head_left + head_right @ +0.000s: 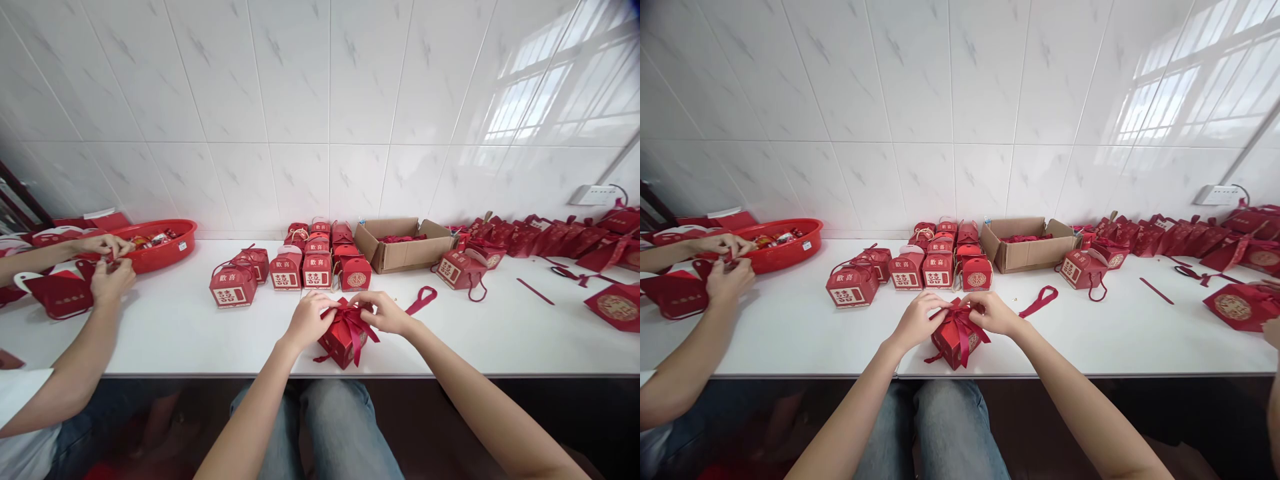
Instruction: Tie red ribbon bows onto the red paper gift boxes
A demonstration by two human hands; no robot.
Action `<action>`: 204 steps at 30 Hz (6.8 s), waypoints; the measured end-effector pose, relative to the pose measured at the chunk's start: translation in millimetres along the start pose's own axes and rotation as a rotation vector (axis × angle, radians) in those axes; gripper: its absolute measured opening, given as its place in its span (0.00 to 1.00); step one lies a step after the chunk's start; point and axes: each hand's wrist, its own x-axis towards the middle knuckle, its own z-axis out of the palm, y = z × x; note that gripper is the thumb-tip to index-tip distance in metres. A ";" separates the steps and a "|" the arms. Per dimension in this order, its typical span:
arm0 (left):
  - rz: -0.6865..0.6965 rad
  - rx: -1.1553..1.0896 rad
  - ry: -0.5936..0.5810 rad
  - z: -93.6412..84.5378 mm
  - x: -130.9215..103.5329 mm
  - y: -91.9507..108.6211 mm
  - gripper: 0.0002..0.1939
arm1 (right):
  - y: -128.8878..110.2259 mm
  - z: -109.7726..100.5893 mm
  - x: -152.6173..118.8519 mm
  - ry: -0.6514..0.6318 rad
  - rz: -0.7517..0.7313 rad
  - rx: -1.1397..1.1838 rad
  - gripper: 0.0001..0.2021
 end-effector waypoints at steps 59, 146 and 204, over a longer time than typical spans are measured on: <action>-0.236 -0.384 -0.081 14.3 -4.6 0.0 0.15 | 25.9 2.5 -1.1 -0.192 0.054 0.204 0.21; -0.193 -0.242 -0.064 5.3 -7.6 7.5 0.01 | -3.8 9.2 6.7 0.017 -0.035 -0.042 0.08; -0.267 -0.110 0.004 37.8 -3.4 30.5 0.05 | -27.3 86.0 -74.9 0.557 0.040 -0.043 0.12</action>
